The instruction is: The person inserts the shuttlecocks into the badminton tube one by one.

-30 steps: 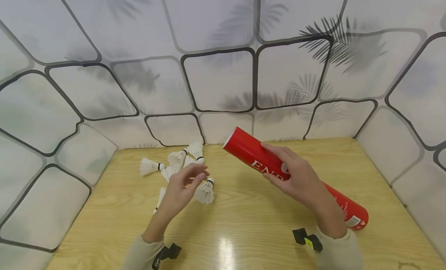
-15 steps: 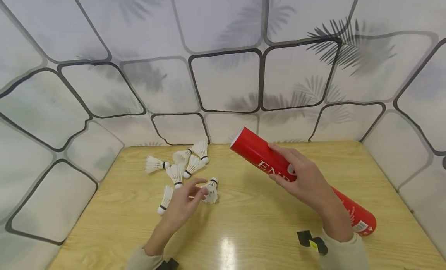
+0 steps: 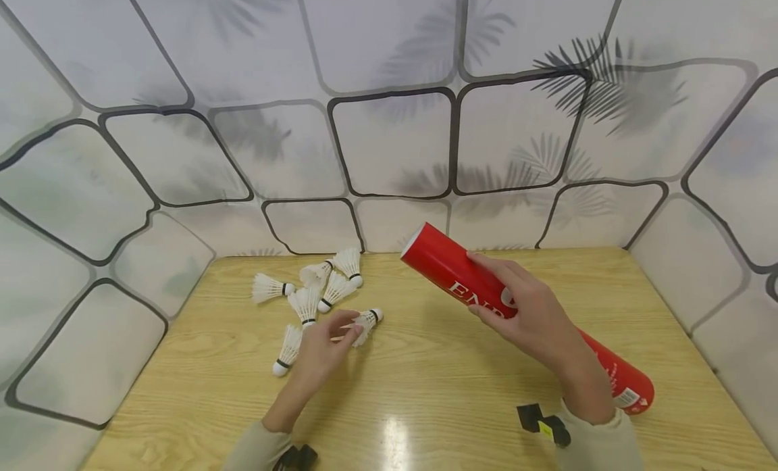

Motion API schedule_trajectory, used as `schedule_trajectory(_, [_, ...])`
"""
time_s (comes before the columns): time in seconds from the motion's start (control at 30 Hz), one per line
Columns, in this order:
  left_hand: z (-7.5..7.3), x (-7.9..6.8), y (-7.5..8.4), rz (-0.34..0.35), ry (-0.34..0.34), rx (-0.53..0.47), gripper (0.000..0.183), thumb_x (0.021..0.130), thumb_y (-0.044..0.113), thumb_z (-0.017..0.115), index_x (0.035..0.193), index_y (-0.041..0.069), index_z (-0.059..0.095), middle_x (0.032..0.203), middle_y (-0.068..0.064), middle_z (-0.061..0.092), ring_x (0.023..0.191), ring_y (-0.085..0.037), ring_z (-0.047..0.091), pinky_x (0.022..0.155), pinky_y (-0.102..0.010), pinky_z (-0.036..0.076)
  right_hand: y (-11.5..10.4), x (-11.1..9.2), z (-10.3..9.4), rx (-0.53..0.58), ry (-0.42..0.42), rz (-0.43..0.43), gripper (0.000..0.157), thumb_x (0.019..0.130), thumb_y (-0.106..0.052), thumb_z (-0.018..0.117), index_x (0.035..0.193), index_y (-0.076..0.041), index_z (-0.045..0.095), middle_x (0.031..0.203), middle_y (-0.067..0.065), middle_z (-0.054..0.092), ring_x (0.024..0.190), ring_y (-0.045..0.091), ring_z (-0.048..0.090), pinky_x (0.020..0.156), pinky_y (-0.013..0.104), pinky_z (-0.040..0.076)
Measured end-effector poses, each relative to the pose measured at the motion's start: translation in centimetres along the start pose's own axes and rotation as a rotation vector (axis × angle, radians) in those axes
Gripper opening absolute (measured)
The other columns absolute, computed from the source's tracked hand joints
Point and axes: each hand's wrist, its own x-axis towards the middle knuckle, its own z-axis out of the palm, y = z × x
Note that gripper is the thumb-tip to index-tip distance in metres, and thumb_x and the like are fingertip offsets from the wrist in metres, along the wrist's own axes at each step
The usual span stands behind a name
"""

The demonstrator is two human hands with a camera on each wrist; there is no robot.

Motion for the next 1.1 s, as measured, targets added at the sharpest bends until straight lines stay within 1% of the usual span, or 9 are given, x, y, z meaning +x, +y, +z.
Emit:
schedule_trajectory(0.13, [0.1, 0.7, -0.3, 0.035, 0.101, 0.001, 0.017, 0.092, 0.007, 0.076, 0.108, 0.0, 0.073, 0.102, -0.013, 0.076, 0.087, -0.031, 0.075, 0.07, -0.031, 0.062, 0.0, 0.0, 0.1, -0.006, 0.002, -0.005, 0.085, 0.082, -0.009, 0.087, 0.155, -0.023, 0.045, 0.138, 0.01, 0.059, 0.111, 0.028, 0.059, 0.068, 0.041, 0.061])
schedule_trajectory(0.3, [-0.2, 1.5, -0.1, 0.082, 0.18, -0.016, 0.017, 0.087, -0.001, 0.079, 0.102, 0.001, 0.073, 0.097, -0.011, 0.076, 0.081, -0.029, 0.075, 0.068, -0.029, 0.061, 0.0, 0.0, 0.0, -0.007, 0.001, -0.001, 0.085, 0.082, -0.008, 0.087, 0.155, -0.023, 0.045, 0.138, 0.01, 0.059, 0.111, 0.028, 0.059, 0.068, 0.041, 0.061])
schedule_trajectory(0.5, [-0.9, 2.5, 0.5, 0.154, 0.222, -0.021, 0.019, 0.084, -0.01, 0.076, 0.1, 0.001, 0.073, 0.094, -0.013, 0.075, 0.072, -0.025, 0.074, 0.068, -0.034, 0.062, -0.1, 0.0, -0.2, -0.007, -0.003, 0.008, 0.086, 0.082, -0.008, 0.087, 0.155, -0.023, 0.044, 0.138, 0.01, 0.059, 0.112, 0.028, 0.058, 0.069, 0.043, 0.061])
schedule_trajectory(0.67, [-1.5, 3.3, 1.3, 0.183, 0.269, -0.039, 0.02, 0.086, -0.012, 0.072, 0.101, 0.001, 0.072, 0.093, -0.013, 0.074, 0.071, -0.024, 0.074, 0.071, -0.04, 0.062, -0.1, 0.0, -0.2, -0.008, 0.001, 0.002, 0.086, 0.081, -0.008, 0.087, 0.155, -0.024, 0.046, 0.136, 0.008, 0.059, 0.11, 0.025, 0.057, 0.067, 0.036, 0.06])
schedule_trajectory(0.77, [-1.7, 3.7, 1.8, 0.205, 0.292, -0.048, 0.02, 0.087, -0.012, 0.069, 0.102, 0.002, 0.073, 0.095, -0.012, 0.074, 0.073, -0.025, 0.075, 0.068, -0.037, 0.06, -0.1, 0.0, -0.2, -0.012, 0.01, 0.003, 0.085, 0.081, -0.009, 0.088, 0.154, -0.025, 0.047, 0.135, 0.006, 0.06, 0.107, 0.022, 0.057, 0.065, 0.031, 0.058])
schedule_trajectory(0.9, [-2.2, 4.2, 2.4, 0.241, 0.299, -0.08, 0.019, 0.09, -0.01, 0.068, 0.104, 0.002, 0.073, 0.097, -0.013, 0.074, 0.075, -0.029, 0.075, 0.055, -0.027, 0.055, -0.1, -0.1, -0.3, -0.024, 0.025, 0.005, 0.086, 0.08, -0.008, 0.088, 0.154, -0.026, 0.047, 0.134, 0.006, 0.061, 0.106, 0.021, 0.057, 0.064, 0.028, 0.058])
schedule_trajectory(0.93, [-2.3, 4.4, 2.6, 0.253, 0.304, -0.085, 0.019, 0.09, -0.009, 0.068, 0.105, 0.001, 0.072, 0.098, -0.013, 0.074, 0.075, -0.029, 0.075, 0.055, -0.026, 0.054, -0.1, -0.1, -0.3, -0.025, 0.028, 0.005, 0.086, 0.08, -0.008, 0.088, 0.154, -0.025, 0.047, 0.134, 0.006, 0.061, 0.106, 0.021, 0.057, 0.063, 0.028, 0.058])
schedule_trajectory(1.0, [-2.6, 4.7, 2.9, 0.28, 0.318, -0.098, 0.018, 0.091, -0.009, 0.069, 0.106, 0.001, 0.072, 0.098, -0.014, 0.074, 0.077, -0.03, 0.075, 0.058, -0.026, 0.057, -0.1, -0.1, -0.3, -0.03, 0.036, 0.004, 0.086, 0.08, -0.008, 0.088, 0.154, -0.025, 0.047, 0.134, 0.007, 0.061, 0.105, 0.021, 0.057, 0.063, 0.028, 0.057])
schedule_trajectory(1.1, [-3.0, 5.2, 3.4, 0.327, 0.351, -0.109, 0.017, 0.091, -0.009, 0.069, 0.106, 0.0, 0.072, 0.098, -0.014, 0.074, 0.08, -0.027, 0.075, 0.071, -0.032, 0.061, -0.2, -0.1, -0.4, -0.037, 0.046, 0.004, 0.087, 0.079, -0.008, 0.088, 0.154, -0.025, 0.047, 0.132, 0.007, 0.061, 0.103, 0.021, 0.057, 0.061, 0.026, 0.056])
